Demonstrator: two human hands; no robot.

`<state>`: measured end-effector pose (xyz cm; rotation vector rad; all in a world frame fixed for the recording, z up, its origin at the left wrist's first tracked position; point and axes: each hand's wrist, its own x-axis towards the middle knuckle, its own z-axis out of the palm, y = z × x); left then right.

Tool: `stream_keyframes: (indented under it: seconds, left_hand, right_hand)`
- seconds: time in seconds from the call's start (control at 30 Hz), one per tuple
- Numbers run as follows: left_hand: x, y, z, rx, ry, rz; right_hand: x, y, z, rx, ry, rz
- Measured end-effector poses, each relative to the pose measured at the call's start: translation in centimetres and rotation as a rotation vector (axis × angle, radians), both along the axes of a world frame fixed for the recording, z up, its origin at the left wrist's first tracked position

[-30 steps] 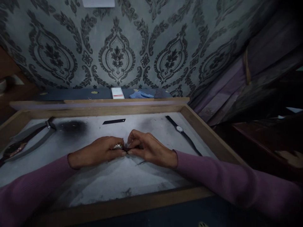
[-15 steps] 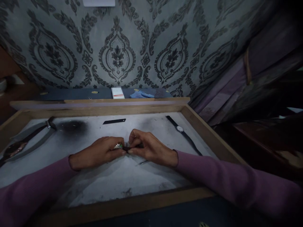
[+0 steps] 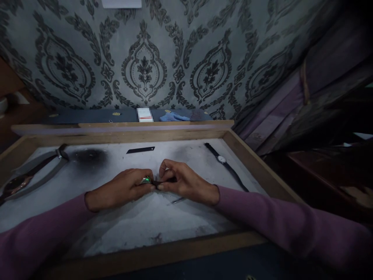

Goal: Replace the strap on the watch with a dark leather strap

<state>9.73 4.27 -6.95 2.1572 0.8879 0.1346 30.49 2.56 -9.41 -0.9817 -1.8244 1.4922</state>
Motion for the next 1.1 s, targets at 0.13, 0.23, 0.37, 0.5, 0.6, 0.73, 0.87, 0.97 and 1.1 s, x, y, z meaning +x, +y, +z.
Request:
stream_keyframes:
  seconds: [0.13, 0.23, 0.37, 0.5, 0.6, 0.73, 0.87, 0.97, 1.1]
  left_hand:
    - [0.0, 0.1, -0.1, 0.005, -0.014, -0.014]
    - [-0.1, 0.1, -0.1, -0.003, -0.040, -0.022]
    - [-0.1, 0.1, -0.1, -0.027, -0.066, -0.016]
    - [0.1, 0.0, 0.2, -0.050, -0.063, -0.010]
    - [0.2, 0.1, 0.5, -0.042, -0.052, -0.019]
    - [0.2, 0.1, 0.6, -0.055, -0.007, -0.025]
    - [0.1, 0.2, 0.5, -0.075, -0.002, -0.051]
    - [0.1, 0.2, 0.5, -0.072, 0.000, -0.053]
    - [0.1, 0.3, 0.4, -0.084, 0.008, -0.040]
  right_hand:
    - [0.0, 0.1, 0.0, 0.008, 0.011, 0.020]
    - [0.0, 0.0, 0.1, 0.040, -0.007, 0.019]
    - [0.0, 0.0, 0.1, 0.066, -0.026, 0.024]
    - [0.0, 0.1, 0.2, 0.137, -0.068, 0.047]
    - [0.4, 0.0, 1.2, 0.281, -0.197, 0.039]
    - [1.8, -1.5, 3.3, 0.679, -0.408, -0.091]
    - [3.4, -3.8, 4.0, 0.713, -0.622, 0.134]
    - [3.6, -4.7, 3.5, 0.714, -0.800, 0.198]
    - [3.2, -4.6, 3.0, 0.749, -0.859, 0.282]
